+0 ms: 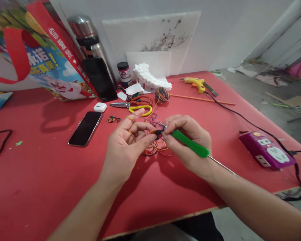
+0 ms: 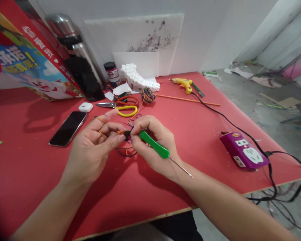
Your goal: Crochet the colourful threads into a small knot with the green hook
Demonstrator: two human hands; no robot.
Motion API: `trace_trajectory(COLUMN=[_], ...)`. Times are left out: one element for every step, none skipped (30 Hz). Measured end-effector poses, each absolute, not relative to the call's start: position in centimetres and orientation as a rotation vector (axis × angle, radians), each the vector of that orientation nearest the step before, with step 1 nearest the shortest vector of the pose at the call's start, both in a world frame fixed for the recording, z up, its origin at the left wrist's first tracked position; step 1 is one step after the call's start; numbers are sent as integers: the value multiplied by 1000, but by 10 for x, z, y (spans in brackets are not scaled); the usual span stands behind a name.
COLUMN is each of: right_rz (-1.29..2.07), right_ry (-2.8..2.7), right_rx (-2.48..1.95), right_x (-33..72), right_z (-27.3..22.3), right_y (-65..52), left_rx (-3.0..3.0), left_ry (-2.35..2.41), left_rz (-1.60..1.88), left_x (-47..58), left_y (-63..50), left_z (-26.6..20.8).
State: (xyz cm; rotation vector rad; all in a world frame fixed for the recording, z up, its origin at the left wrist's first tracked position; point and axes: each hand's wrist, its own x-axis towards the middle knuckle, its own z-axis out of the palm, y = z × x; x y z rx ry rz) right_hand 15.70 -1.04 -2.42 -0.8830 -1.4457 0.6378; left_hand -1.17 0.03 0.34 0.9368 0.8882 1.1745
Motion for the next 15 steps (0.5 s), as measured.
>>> trace_trajectory(right_rz=[705,760,798,824,838,846,849,853,858,868,879,892,906,923,945], right_ry=[-1393,-1351,-1317,-1297,-1287,-1284,-1285,-1289,-1297,-1311,-1330,-1347,-1357,-1354,-1332], right_rx=[-890,-889,-886,-884,-885,-889,-893,-889,-874,-845,-804,-756,-709,-670,-646], right_x=[155,154,153,152,151,151,151,152,153,154,155,157,158,159,161], right_z=[-26,-28,-29,-29,-30,-29,-29,-29,-29,-29,-29,-30,-31,-32,-33], right_y=[-11,-12,-12,-13,-13,-13,-13,-13,-13,-13,-13,-12,-12,-11,-10], left_rx=[930,920,909,896,885,878,875,876,882,893,908,926,944,962,975], left_ry=[895,900,900,896,892,888,887,888,891,896,900,904,910,916,921], left_rz=[1194,1206,1210,1208,1206,1206,1203,1201,1200,1197,1192,1186,1182,1182,1180], left_x=[-12,-11,-11,-11,-11,-11,-11,-12,-12,-12,-13,-13,-14,-14,-15], left_y=[0,0,0,0,0,0,0,0,0,0,-1,-1,-2,-2,-3], left_z=[2,1,1,0,0,0,1,2,2,3,4,5,6,8,9])
